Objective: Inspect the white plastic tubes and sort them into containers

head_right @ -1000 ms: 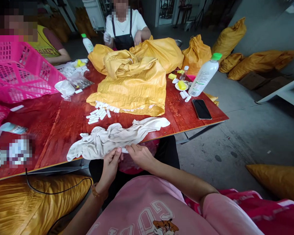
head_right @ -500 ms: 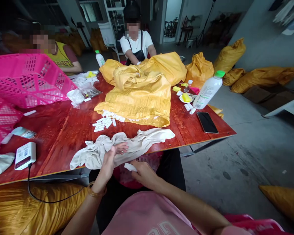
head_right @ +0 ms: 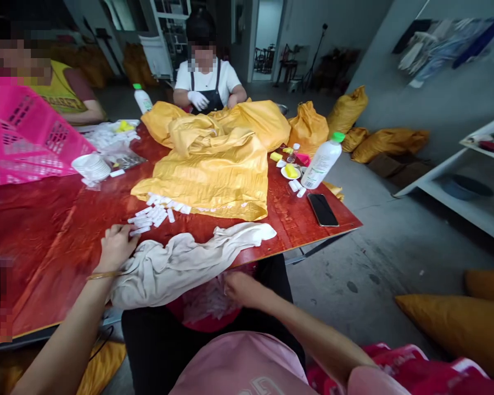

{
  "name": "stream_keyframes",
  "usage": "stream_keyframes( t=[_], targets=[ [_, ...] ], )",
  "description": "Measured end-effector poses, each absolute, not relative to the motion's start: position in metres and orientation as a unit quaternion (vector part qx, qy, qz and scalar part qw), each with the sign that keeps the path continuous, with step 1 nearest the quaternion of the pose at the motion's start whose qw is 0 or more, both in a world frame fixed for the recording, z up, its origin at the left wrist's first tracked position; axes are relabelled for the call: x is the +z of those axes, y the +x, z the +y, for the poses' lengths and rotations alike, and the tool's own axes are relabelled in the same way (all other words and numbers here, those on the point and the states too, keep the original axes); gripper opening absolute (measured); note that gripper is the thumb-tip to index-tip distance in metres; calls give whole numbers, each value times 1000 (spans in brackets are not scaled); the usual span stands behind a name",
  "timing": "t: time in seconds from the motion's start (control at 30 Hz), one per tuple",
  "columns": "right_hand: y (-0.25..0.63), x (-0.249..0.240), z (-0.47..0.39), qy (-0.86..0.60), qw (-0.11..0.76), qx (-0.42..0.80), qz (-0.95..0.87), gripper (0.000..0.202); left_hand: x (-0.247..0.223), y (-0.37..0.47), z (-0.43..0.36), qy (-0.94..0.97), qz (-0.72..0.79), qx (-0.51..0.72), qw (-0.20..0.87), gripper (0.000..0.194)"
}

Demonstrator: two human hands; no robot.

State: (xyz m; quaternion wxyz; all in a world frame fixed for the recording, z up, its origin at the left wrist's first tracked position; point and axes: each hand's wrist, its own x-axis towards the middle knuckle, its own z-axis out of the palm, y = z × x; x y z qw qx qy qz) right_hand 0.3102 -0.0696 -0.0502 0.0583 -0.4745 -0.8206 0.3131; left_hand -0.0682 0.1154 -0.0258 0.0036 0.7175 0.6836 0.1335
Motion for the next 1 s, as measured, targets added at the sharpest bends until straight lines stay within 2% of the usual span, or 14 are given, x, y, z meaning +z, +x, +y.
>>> stream_keyframes(
  t=[0.03,0.1,0.17,0.2,0.4,0.63,0.7,0.77,0.87,0.93,1.0],
  targets=[
    [322,-35,-52,-457,76,308,-831,22,-34,-73,121,716,688,119,8,40],
    [347,-6,-9,-530,96,168,-826,29,-44,-74,123,723,679,124,20,40],
    [368,14,37,-625,1,-3,-781,39,-42,-67,113,733,659,162,31,35],
    [375,18,59,-638,-18,-27,-770,41,-38,-61,105,738,646,190,42,31],
    [388,4,127,-574,-48,-59,-815,29,6,-25,40,700,567,386,199,26],
    [397,8,120,-532,-3,-49,-845,26,33,7,-25,551,533,475,432,28],
    [387,16,106,-522,25,-43,-852,30,34,16,-34,523,523,489,463,27],
    [370,21,81,-517,110,27,-849,33,37,25,-41,513,521,497,467,25],
    [332,18,30,-456,353,330,-747,32,46,41,-50,506,515,503,475,22],
    [306,14,-6,-383,393,521,-653,32,54,54,-56,527,503,498,471,21],
    [286,11,-36,-345,384,623,-588,31,60,65,-62,563,501,486,443,18]
  ],
)
